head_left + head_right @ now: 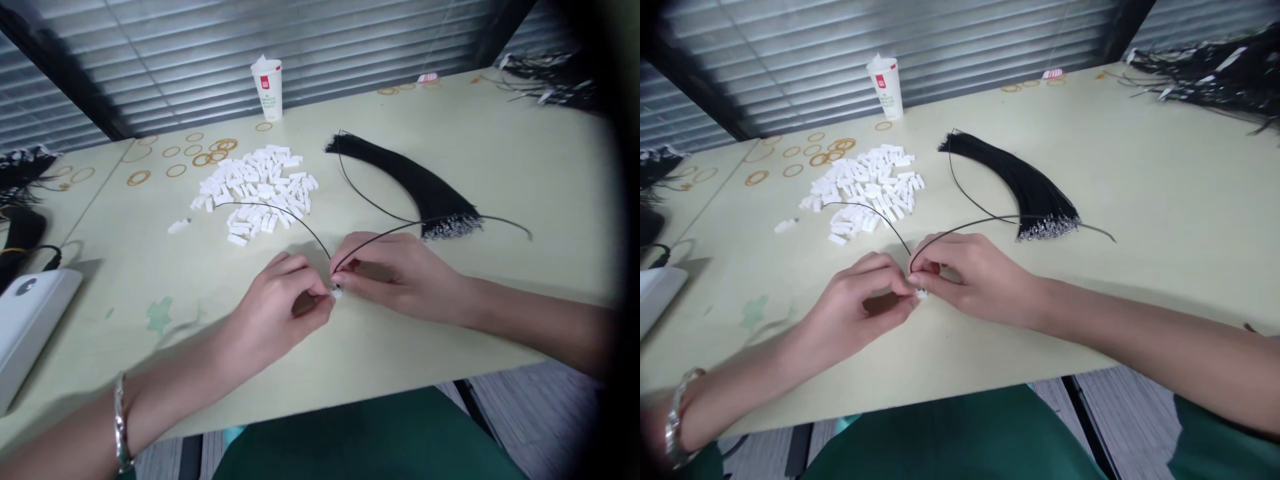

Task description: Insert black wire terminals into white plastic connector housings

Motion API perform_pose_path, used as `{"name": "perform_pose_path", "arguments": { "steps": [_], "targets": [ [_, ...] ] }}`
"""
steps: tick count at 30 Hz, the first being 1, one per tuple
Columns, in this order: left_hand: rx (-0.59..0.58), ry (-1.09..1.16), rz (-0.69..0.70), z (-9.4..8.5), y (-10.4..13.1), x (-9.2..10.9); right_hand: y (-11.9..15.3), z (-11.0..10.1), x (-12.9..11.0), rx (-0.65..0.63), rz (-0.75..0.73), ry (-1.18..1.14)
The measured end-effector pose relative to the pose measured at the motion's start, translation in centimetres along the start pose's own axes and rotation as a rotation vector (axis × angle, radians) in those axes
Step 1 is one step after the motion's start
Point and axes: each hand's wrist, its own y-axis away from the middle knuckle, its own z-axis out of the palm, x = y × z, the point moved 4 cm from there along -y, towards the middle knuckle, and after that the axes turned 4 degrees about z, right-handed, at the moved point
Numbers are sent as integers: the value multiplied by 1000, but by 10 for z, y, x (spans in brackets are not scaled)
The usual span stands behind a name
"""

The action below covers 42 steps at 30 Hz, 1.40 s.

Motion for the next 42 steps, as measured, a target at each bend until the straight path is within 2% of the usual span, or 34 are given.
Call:
{"name": "perform_pose_path", "arguments": {
  "steps": [6, 14, 20, 23, 27, 29, 31, 35, 38, 42],
  "targets": [
    [1, -5, 2, -1, 0, 1, -1, 0, 0, -2, 43, -4],
    [3, 5, 3, -1, -1, 1, 3, -1, -3, -28, -94, 8],
    [-2, 20, 1, -2, -1, 1, 3, -2, -4, -88, -57, 45],
    [-3, 15, 9, -3, -1, 2, 3, -5, -8, -106, -137, 55],
    [0, 5, 5, -2, -1, 1, 5, -23, -21, -8, -317, -4],
    [5, 13, 7, -2, -1, 1, 5, -33, -25, 63, -324, -68],
    [5, 20, 11, -1, 0, 1, 4, -38, -25, 76, -314, -188],
    [2, -1, 29, -1, -1, 0, -2, -25, -21, -88, -273, -451],
    [-11, -33, 68, -2, -1, 1, -5, -11, -22, -198, -248, -476],
    [-34, -40, 91, -4, -2, 3, -4, -5, -37, -365, -251, -458]
  ]
}}
